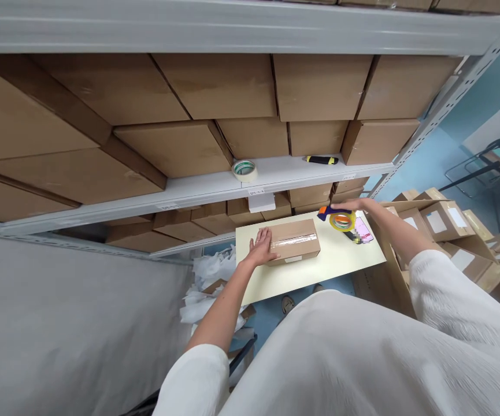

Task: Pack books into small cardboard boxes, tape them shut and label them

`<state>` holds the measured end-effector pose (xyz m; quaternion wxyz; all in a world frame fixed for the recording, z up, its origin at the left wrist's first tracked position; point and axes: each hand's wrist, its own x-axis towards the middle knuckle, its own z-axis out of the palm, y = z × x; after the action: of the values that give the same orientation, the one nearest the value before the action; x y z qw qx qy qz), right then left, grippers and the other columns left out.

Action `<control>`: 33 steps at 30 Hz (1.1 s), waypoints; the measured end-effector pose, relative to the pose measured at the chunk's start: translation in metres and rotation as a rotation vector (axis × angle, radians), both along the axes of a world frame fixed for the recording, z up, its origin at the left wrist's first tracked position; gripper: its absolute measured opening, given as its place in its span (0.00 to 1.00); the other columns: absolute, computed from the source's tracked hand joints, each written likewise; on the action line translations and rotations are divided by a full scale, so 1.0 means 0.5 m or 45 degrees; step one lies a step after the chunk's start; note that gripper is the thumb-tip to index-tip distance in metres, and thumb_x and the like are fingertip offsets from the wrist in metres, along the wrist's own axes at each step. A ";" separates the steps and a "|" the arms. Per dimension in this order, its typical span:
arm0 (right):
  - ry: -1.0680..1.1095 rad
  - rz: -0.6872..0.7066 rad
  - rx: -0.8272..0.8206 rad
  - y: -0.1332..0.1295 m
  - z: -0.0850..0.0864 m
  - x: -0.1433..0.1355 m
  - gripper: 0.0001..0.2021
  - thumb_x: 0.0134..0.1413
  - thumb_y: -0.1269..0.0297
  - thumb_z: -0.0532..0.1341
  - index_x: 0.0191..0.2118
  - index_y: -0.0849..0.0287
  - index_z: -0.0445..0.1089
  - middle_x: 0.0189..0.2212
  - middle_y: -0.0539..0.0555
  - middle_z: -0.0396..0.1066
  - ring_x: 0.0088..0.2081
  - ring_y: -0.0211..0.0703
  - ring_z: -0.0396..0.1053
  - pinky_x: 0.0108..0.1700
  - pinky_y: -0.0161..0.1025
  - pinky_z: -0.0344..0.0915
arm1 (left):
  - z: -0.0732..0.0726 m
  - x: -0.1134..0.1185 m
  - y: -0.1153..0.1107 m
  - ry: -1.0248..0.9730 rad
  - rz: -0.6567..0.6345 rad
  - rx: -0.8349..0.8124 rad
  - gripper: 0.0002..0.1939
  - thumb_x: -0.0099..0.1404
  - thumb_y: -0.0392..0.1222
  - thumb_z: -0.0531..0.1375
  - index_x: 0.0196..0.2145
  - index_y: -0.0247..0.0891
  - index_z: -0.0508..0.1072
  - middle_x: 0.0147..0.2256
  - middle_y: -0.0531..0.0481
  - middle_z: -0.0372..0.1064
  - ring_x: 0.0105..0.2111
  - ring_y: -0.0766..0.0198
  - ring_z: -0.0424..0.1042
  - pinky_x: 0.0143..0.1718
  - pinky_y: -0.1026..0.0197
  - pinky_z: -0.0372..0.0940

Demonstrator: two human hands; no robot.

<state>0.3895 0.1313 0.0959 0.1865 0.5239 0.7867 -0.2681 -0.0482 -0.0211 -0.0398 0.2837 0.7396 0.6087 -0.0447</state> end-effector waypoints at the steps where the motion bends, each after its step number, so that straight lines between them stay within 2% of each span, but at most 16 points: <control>1: 0.084 -0.051 -0.029 -0.005 0.010 0.013 0.28 0.61 0.38 0.65 0.54 0.57 0.78 0.47 0.61 0.83 0.44 0.58 0.79 0.45 0.46 0.77 | 0.000 0.000 0.000 -0.004 0.001 0.001 0.63 0.64 0.59 0.67 0.81 0.43 0.32 0.81 0.35 0.24 0.80 0.42 0.23 0.76 0.30 0.36; 4: 0.280 -0.208 -0.137 -0.016 0.041 0.013 0.25 0.68 0.44 0.58 0.55 0.60 0.75 0.48 0.60 0.82 0.44 0.54 0.79 0.45 0.41 0.76 | 0.001 0.000 0.001 -0.005 0.002 -0.002 0.63 0.64 0.59 0.67 0.81 0.43 0.32 0.81 0.35 0.24 0.80 0.42 0.23 0.76 0.31 0.36; 6: 0.432 -0.233 -0.137 -0.014 0.071 -0.010 0.22 0.69 0.49 0.56 0.55 0.61 0.73 0.48 0.60 0.81 0.44 0.51 0.78 0.46 0.39 0.75 | 0.001 0.000 0.001 -0.003 0.000 0.007 0.64 0.63 0.59 0.67 0.81 0.43 0.31 0.81 0.35 0.24 0.80 0.42 0.23 0.76 0.31 0.37; 9: 0.640 -0.112 -0.025 0.004 0.122 -0.067 0.19 0.68 0.54 0.57 0.56 0.60 0.72 0.51 0.58 0.80 0.48 0.50 0.77 0.51 0.40 0.72 | -0.002 -0.001 0.000 -0.017 -0.007 0.022 0.64 0.63 0.58 0.67 0.81 0.43 0.32 0.81 0.35 0.25 0.80 0.41 0.24 0.76 0.30 0.39; 11: 0.683 0.009 0.134 0.019 0.149 -0.117 0.20 0.68 0.53 0.58 0.57 0.60 0.71 0.51 0.59 0.79 0.48 0.51 0.75 0.52 0.42 0.71 | -0.005 -0.001 -0.001 -0.030 -0.008 0.027 0.63 0.63 0.58 0.67 0.81 0.44 0.33 0.81 0.36 0.25 0.80 0.40 0.24 0.76 0.30 0.39; 13: 0.673 0.122 0.357 0.036 0.161 -0.174 0.22 0.69 0.51 0.58 0.59 0.61 0.70 0.52 0.60 0.78 0.49 0.54 0.73 0.53 0.46 0.69 | -0.008 -0.001 -0.001 -0.035 -0.003 0.030 0.63 0.62 0.58 0.68 0.81 0.45 0.34 0.81 0.36 0.25 0.80 0.41 0.23 0.76 0.29 0.38; 17: 0.497 0.269 0.796 0.076 0.149 -0.281 0.22 0.71 0.55 0.56 0.61 0.64 0.68 0.57 0.68 0.74 0.56 0.64 0.69 0.59 0.58 0.61 | -0.011 0.001 -0.002 -0.037 0.016 0.015 0.64 0.62 0.56 0.69 0.81 0.45 0.33 0.81 0.37 0.23 0.80 0.41 0.23 0.75 0.28 0.37; 21: 0.259 0.273 0.895 0.113 0.120 -0.350 0.22 0.72 0.60 0.54 0.64 0.64 0.66 0.63 0.72 0.70 0.61 0.68 0.63 0.62 0.63 0.56 | -0.013 -0.002 -0.004 -0.081 0.010 0.017 0.64 0.62 0.57 0.69 0.81 0.46 0.33 0.81 0.36 0.22 0.80 0.41 0.22 0.75 0.28 0.36; 24: 0.224 0.246 0.901 0.138 0.099 -0.373 0.23 0.72 0.62 0.54 0.66 0.65 0.65 0.64 0.72 0.69 0.63 0.70 0.62 0.63 0.66 0.55 | -0.015 -0.004 -0.006 -0.104 0.013 0.012 0.65 0.63 0.59 0.69 0.81 0.46 0.32 0.81 0.37 0.22 0.80 0.42 0.22 0.76 0.29 0.35; 29: 0.325 0.183 0.939 0.173 0.073 -0.382 0.27 0.70 0.63 0.54 0.70 0.65 0.62 0.63 0.73 0.69 0.64 0.72 0.61 0.64 0.69 0.54 | -0.016 -0.005 -0.008 -0.120 0.026 -0.007 0.65 0.63 0.58 0.69 0.81 0.47 0.30 0.81 0.39 0.21 0.80 0.44 0.20 0.77 0.31 0.33; 31: 0.339 0.156 0.986 0.165 0.067 -0.383 0.30 0.69 0.62 0.55 0.73 0.66 0.58 0.66 0.74 0.66 0.65 0.74 0.58 0.66 0.70 0.52 | -0.017 -0.005 -0.008 -0.126 0.029 -0.008 0.65 0.63 0.58 0.69 0.81 0.47 0.30 0.81 0.38 0.20 0.80 0.43 0.20 0.77 0.31 0.32; 33: 0.320 0.127 1.047 0.129 0.057 -0.384 0.34 0.69 0.61 0.55 0.76 0.67 0.52 0.70 0.75 0.59 0.68 0.76 0.54 0.67 0.71 0.50 | -0.017 -0.007 -0.009 -0.133 0.027 -0.008 0.65 0.63 0.58 0.69 0.81 0.46 0.30 0.81 0.38 0.20 0.80 0.43 0.20 0.76 0.30 0.32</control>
<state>0.1976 0.1956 0.1243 -0.1224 0.4792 0.8690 0.0151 -0.0515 -0.0254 -0.0484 0.3177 0.7336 0.6007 -0.0050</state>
